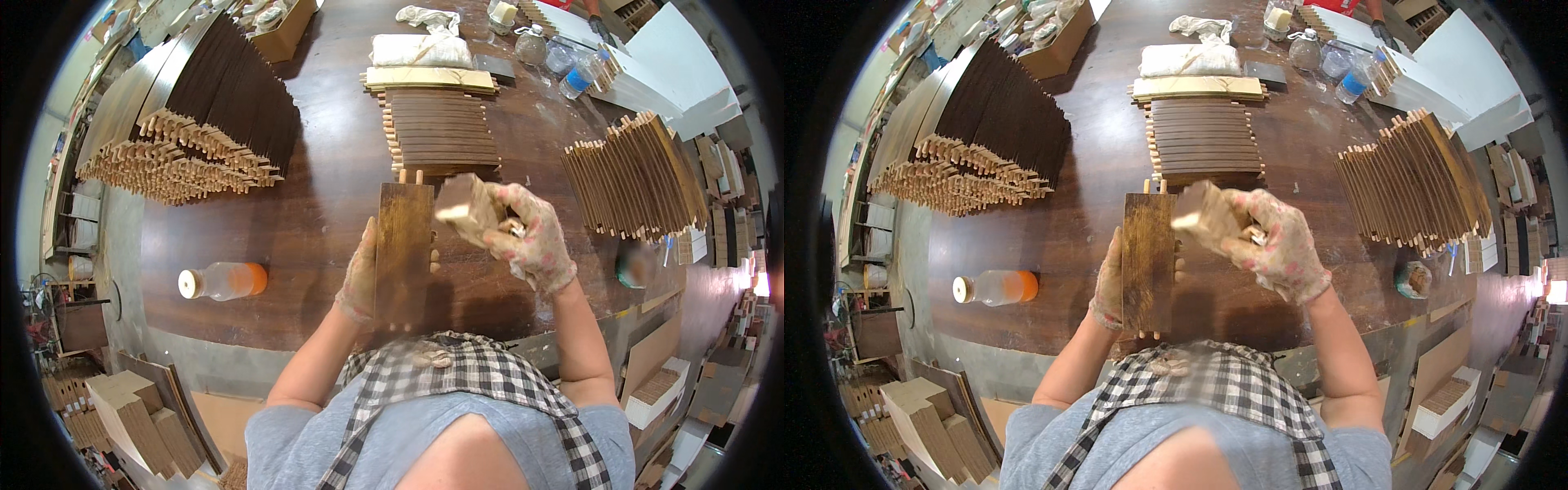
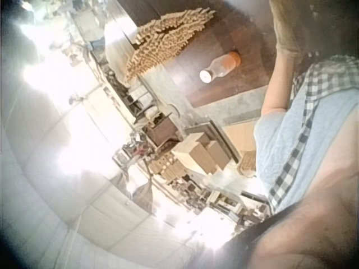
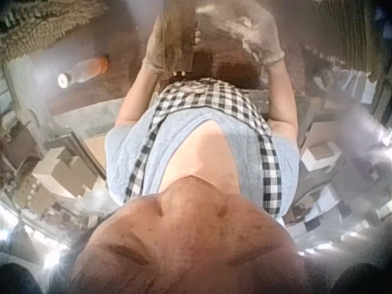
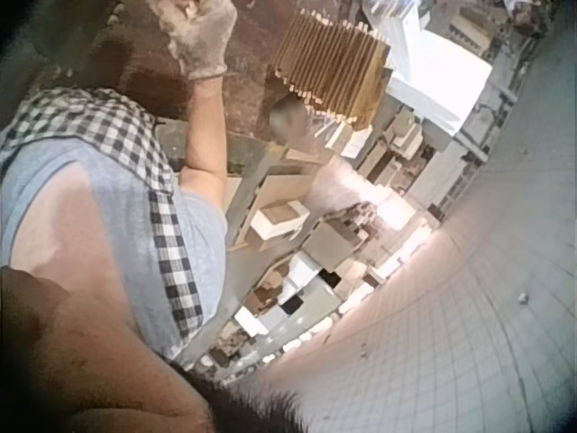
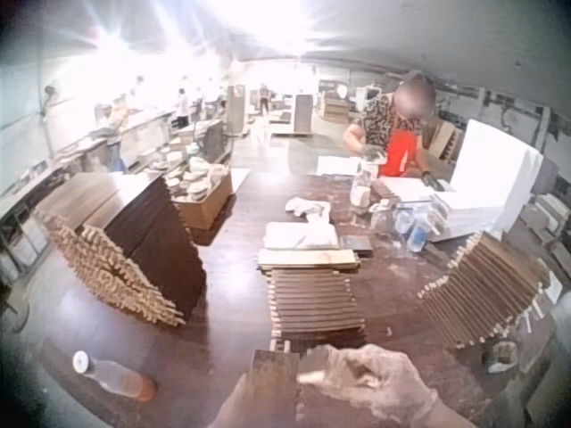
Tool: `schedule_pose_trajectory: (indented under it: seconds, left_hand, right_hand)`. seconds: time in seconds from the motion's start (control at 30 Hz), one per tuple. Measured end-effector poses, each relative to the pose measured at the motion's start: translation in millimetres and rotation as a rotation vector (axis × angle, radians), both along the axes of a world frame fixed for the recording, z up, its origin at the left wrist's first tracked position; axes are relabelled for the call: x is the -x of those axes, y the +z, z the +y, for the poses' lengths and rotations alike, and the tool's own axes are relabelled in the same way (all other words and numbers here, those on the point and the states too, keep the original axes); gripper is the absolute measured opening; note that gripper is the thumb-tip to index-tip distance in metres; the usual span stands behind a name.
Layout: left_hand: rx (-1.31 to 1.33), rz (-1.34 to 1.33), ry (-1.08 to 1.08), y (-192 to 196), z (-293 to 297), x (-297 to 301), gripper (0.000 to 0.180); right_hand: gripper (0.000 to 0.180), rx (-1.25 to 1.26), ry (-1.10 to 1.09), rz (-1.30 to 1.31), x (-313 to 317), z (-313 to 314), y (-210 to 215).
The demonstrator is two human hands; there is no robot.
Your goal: The person applies a liquid to several wooden planks using a sponge and places them onto a stack on the workbench.
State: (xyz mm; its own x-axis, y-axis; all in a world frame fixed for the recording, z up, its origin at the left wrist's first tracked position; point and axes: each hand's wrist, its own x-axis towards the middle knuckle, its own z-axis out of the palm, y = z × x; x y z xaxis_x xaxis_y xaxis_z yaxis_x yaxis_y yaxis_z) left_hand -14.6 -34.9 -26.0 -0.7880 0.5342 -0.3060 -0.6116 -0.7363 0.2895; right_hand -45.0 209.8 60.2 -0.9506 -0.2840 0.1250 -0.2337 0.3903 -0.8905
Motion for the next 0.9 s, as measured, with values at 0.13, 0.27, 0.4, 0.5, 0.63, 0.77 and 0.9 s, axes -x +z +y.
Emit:
schedule_pose_trajectory:
  seconds: [0.13,0.27,0.4,0.5,0.63,0.77,0.9]
  left_hand:
    - [0.076,-0.01,0.066,5.9,4.0,-1.0,0.07]
    - [-0.224,0.083,0.048,-12.7,-7.9,10.1,0.066]
    - [-0.072,0.026,0.158,-10.7,-3.3,18.0,0.065]
    - [-0.051,-0.002,0.151,15.7,5.5,16.4,0.067]
    - [-0.128,-0.028,0.164,-2.7,-3.4,22.0,0.072]
    - [-0.107,0.018,0.131,-20.4,-3.8,23.3,0.076]
    - [0.146,0.029,0.156,-13.2,10.4,16.9,0.079]
  right_hand:
    - [0.043,-0.214,0.176,0.035,-3.1,-4.6,-9.2]
    - [0.052,0.035,0.294,-0.172,-17.5,13.8,-12.3]
    - [0.05,-0.127,0.12,-0.023,-6.0,-4.2,-3.8]
    - [0.048,0.033,0.08,-0.013,-9.2,-22.4,-27.1]
    - [0.048,-0.037,0.378,-0.149,-28.1,-4.3,-20.7]
    - [0.046,-0.078,0.275,-0.039,-29.5,-18.9,9.2]
    - [0.041,-0.395,0.447,0.249,-22.2,-44.0,15.6]
